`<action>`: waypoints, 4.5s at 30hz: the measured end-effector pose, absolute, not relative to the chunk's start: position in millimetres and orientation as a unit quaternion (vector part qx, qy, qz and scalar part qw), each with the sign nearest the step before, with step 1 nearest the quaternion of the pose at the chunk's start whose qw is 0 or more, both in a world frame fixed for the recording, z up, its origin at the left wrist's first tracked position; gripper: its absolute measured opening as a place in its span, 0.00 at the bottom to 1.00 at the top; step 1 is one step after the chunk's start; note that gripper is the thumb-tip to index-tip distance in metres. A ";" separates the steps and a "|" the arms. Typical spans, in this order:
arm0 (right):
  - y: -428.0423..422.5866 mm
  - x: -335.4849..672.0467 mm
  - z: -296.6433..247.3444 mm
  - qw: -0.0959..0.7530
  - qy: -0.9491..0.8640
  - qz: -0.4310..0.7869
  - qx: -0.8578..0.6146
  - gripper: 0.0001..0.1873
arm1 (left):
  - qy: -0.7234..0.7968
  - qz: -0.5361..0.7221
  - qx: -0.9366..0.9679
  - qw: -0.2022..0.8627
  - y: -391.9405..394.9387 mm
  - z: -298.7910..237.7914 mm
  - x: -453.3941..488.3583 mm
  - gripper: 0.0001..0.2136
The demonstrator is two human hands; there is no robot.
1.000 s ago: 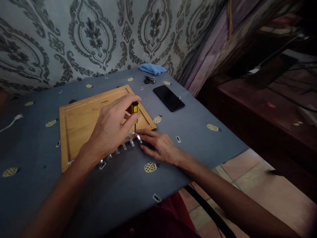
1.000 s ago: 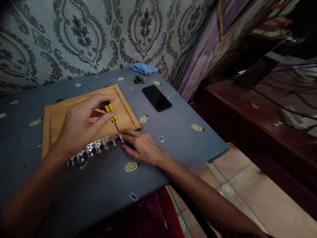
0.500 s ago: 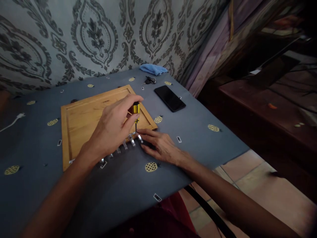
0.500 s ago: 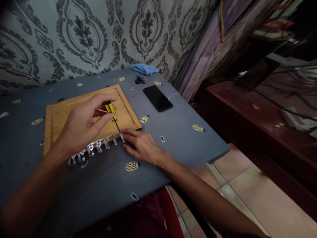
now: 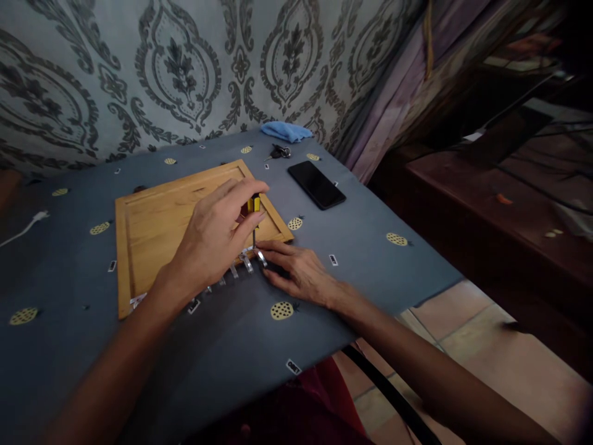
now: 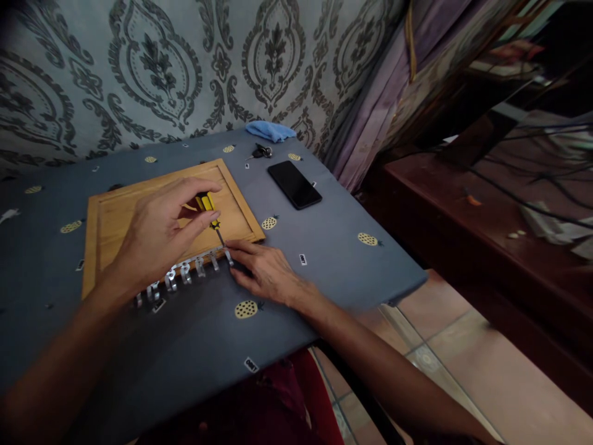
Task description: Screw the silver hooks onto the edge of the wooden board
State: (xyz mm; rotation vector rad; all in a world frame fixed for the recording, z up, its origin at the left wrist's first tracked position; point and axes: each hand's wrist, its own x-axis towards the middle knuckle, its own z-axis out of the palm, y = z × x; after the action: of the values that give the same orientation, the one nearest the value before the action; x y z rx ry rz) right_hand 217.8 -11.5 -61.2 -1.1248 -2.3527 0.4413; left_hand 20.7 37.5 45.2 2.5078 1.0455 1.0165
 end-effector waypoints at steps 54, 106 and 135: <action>-11.5 218.3 -60.8 0.248 -0.859 0.176 -0.411 0.22 | 0.376 0.365 0.845 0.110 36.4 49.2 14.9 0.17; -10.8 218.3 -62.6 0.241 -0.860 0.171 -0.415 0.22 | 0.364 0.326 0.868 0.090 37.2 43.3 19.0 0.18; -10.8 218.2 -60.5 0.245 -0.860 0.181 -0.410 0.22 | 0.357 0.358 0.853 0.132 37.3 45.4 15.2 0.20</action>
State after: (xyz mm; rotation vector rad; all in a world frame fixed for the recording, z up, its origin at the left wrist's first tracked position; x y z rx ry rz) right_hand 218.2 -10.8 -60.5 -1.1199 -2.3473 0.4932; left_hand 15.2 37.3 45.4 2.4757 1.0348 1.0384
